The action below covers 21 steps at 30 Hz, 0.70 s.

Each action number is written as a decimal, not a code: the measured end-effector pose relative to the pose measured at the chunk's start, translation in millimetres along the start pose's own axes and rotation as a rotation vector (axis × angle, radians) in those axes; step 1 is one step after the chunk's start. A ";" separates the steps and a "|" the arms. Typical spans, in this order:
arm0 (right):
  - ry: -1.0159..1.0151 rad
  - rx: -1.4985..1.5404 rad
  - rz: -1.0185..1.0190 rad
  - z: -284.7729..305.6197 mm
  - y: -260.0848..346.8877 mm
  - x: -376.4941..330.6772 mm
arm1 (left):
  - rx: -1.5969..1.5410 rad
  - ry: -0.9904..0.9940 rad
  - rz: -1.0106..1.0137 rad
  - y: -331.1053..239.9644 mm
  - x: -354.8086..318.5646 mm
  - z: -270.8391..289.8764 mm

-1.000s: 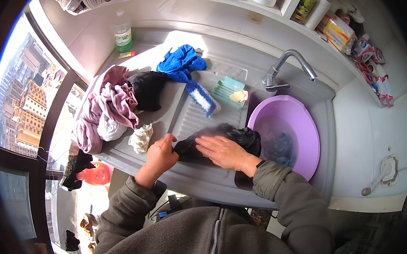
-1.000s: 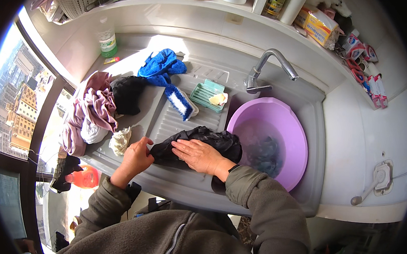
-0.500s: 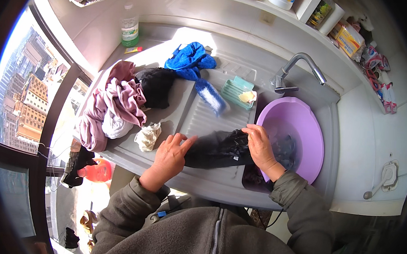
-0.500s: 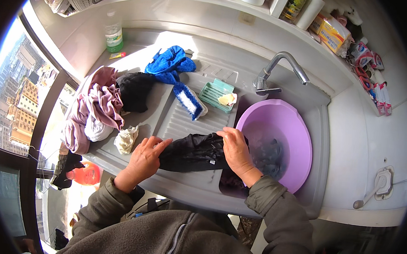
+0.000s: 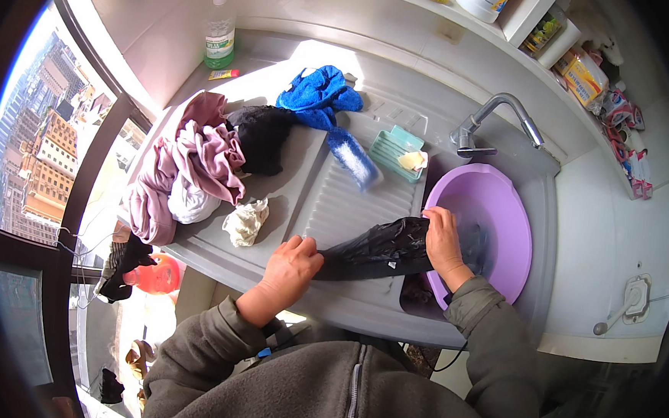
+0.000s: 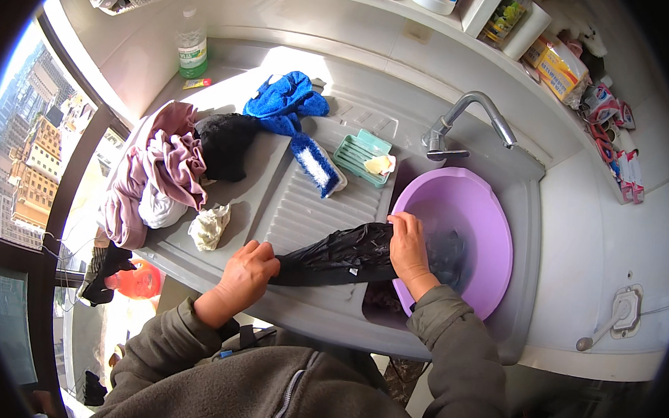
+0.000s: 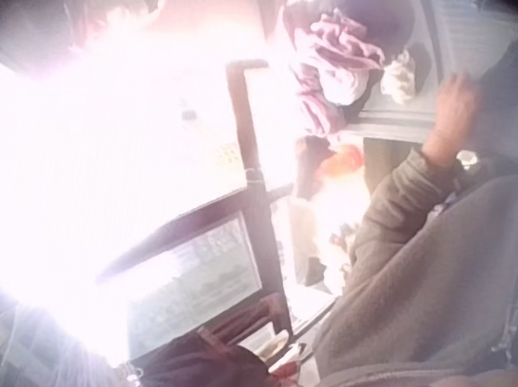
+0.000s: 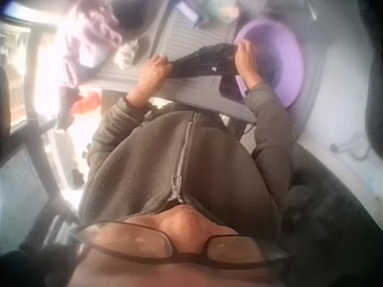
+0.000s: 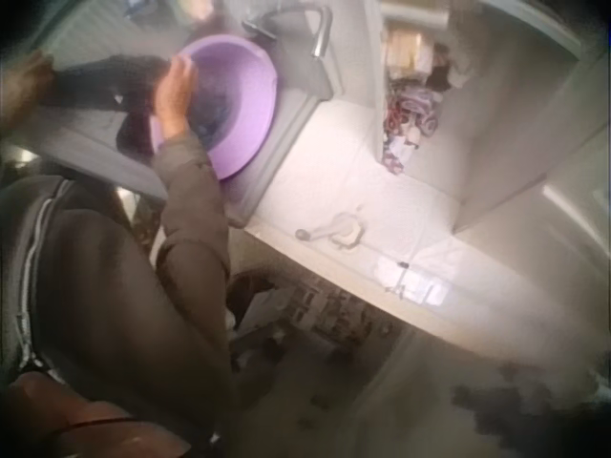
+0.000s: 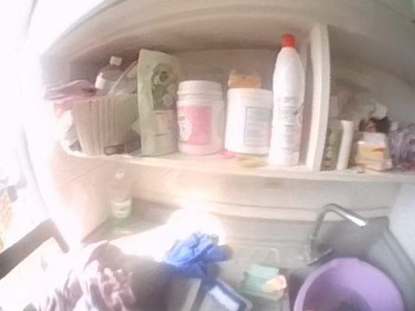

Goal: The person hand washes several small garments in a purple basin placed in a sink. They scrub and rinse each item, wring out water, and place the washed clothes on the sink's draining board. The person refills the basin with water from the tap and continues washing additional items.

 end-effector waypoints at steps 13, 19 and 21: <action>0.268 0.371 -0.080 31.7 -3.9 -25.0 | -0.701 -0.135 0.414 34.2 5.7 -4.3; 0.182 1.067 -0.163 86.8 -11.5 -12.0 | -1.506 -0.432 0.487 44.8 6.3 -0.3; 0.094 1.130 -0.266 107.5 -13.5 -9.8 | -1.425 -0.524 0.358 43.6 7.0 19.1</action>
Point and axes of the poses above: each hand's wrist, its own x-axis towards the middle knuckle, its own z-axis out of the back of the hand, y = z × x, the point moved 5 cm from there along x, towards the middle knuckle, and after that the axes turned 12 degrees about y, right-handed, at the moved point
